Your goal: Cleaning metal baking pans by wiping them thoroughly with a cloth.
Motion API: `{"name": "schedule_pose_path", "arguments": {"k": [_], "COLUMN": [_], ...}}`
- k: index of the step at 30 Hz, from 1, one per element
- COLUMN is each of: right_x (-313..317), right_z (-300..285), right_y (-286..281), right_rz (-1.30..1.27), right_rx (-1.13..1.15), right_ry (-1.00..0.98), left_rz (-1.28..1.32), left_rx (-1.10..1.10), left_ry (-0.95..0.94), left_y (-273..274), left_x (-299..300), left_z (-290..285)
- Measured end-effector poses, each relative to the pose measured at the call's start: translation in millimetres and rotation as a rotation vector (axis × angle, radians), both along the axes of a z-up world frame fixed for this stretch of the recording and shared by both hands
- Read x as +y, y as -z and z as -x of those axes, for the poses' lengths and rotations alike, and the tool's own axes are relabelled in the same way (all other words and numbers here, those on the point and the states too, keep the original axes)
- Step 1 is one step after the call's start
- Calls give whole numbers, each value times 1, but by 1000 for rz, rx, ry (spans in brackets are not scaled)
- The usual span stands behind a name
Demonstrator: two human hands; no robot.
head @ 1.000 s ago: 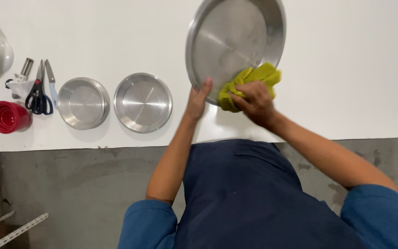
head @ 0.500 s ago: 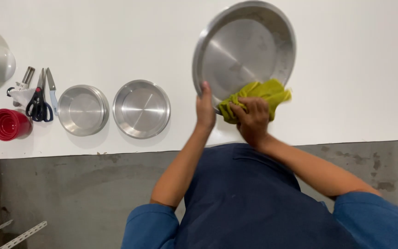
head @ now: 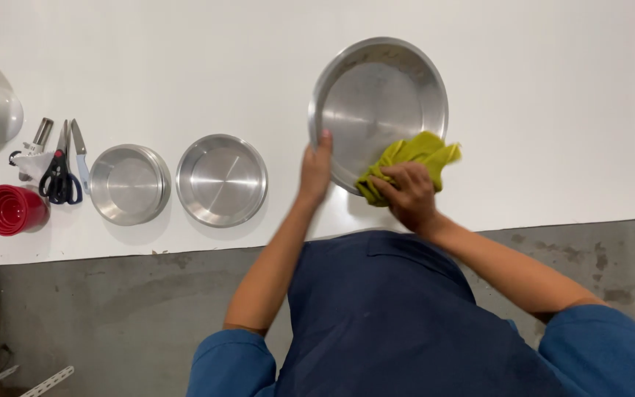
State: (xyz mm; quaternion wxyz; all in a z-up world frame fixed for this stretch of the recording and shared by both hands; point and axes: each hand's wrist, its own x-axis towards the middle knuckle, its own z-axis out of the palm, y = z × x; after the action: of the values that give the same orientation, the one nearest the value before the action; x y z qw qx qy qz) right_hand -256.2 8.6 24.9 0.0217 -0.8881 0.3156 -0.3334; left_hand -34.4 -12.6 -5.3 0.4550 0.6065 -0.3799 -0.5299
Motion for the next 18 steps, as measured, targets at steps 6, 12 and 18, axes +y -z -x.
{"name": "schedule_pose_path", "arguments": {"k": [6, 12, 18], "right_x": [11, -6, -19], "right_z": [-7, 61, 68], "right_y": [-29, -32, -44], "right_rz": [-317, -1129, -1251], "right_rx": [-227, -890, -1266], "right_ry": [85, 57, 207], "left_rz": [28, 245, -83], "left_rx": [-190, -307, 259], "left_ry": [191, 0, -82], "left_y": [-88, -17, -53], "left_x": [4, -15, 2], "left_z": [23, -41, -22]}}
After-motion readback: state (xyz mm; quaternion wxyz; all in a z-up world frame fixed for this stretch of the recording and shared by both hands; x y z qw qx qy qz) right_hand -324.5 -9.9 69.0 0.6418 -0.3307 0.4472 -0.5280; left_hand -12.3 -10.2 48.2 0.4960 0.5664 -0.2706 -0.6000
